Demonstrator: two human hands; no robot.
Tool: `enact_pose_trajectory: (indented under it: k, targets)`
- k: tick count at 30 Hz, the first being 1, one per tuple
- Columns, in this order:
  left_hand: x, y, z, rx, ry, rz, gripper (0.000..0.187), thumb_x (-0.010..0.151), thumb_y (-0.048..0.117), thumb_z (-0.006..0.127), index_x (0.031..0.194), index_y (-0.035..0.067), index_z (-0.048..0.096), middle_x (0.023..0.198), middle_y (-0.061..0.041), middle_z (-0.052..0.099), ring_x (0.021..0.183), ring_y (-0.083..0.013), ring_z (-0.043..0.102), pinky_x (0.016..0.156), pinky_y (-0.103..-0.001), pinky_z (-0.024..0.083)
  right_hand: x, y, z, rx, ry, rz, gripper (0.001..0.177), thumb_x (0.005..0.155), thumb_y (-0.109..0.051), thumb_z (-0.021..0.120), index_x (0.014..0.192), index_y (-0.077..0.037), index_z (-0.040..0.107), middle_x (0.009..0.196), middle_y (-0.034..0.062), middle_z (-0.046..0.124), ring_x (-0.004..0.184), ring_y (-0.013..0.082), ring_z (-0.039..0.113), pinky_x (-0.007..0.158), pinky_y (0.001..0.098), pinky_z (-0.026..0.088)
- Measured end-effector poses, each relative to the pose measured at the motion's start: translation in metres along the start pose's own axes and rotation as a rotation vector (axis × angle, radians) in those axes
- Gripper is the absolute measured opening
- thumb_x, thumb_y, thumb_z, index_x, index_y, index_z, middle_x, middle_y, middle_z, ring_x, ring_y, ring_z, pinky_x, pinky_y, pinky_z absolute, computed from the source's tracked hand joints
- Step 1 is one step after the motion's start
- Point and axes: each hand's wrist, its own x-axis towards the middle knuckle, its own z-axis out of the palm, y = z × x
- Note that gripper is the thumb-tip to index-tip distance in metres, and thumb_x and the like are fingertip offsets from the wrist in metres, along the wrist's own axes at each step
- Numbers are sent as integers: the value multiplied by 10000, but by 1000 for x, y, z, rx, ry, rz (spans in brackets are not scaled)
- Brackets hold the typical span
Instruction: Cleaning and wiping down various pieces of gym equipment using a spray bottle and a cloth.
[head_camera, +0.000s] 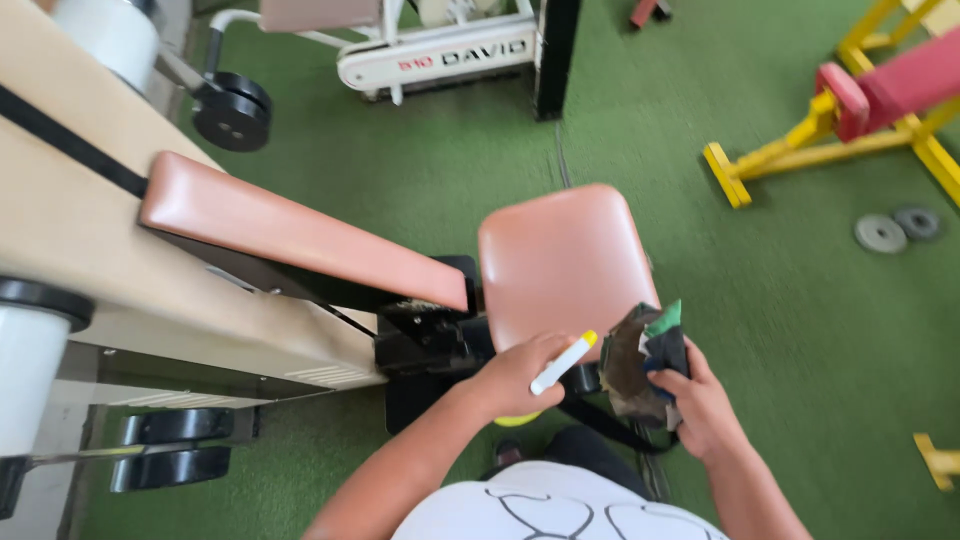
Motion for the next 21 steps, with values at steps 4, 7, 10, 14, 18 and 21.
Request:
enact_pose_trajectory:
  k: [4, 7, 10, 14, 18, 21]
  targets:
    - [6, -6, 17, 13, -40, 125, 640, 813, 149, 666, 1437, 83, 542, 1364, -159, 596, 1237, -340, 602, 1058, -410, 487, -9, 14, -21, 33, 9, -32, 660, 842, 16, 557, 1482, -137, 521, 1246, 32, 645, 1073, 177, 630, 885, 362, 531]
    - [19, -18, 35, 12, -41, 174, 686, 802, 149, 682, 1453, 68, 480, 1363, -161, 580, 1267, -350, 577, 1082, -415, 469, -18, 18, -28, 109, 52, 26, 539, 898, -58, 562, 1429, -146, 583, 1199, 49, 646, 1018, 182, 625, 857, 371, 520]
    - [33, -5, 47, 18, -109, 130, 674, 792, 148, 692, 1427, 73, 478, 1373, -148, 570, 1268, -346, 567, 1063, -418, 464, -31, 20, -38, 265, 68, 96, 395, 979, -206, 534, 1355, -110, 612, 1154, 70, 642, 997, 229, 632, 842, 435, 532]
    - [60, 24, 66, 94, -244, 73, 612, 785, 145, 704, 1374, 98, 546, 1316, -109, 617, 1250, -329, 587, 1038, -428, 472, -40, 20, -68, 482, 128, 210, 386, 985, -302, 505, 1233, -31, 627, 1128, 111, 712, 1020, 298, 666, 901, 477, 549]
    - [89, 32, 107, 41, -219, 207, 629, 782, 122, 715, 1380, 79, 523, 1348, -122, 581, 1249, -342, 583, 1035, -428, 482, -43, 4, -112, 522, 205, 146, 372, 984, -335, 510, 1208, -66, 635, 1116, 70, 720, 1044, 277, 668, 962, 476, 529]
    - [112, 66, 130, 36, -265, 197, 606, 768, 133, 711, 1351, 94, 552, 1292, -99, 623, 1188, -331, 625, 973, -416, 519, -20, 22, -175, 536, 190, 48, 338, 1007, -329, 541, 1208, -69, 620, 1124, 73, 690, 1048, 270, 647, 983, 474, 505]
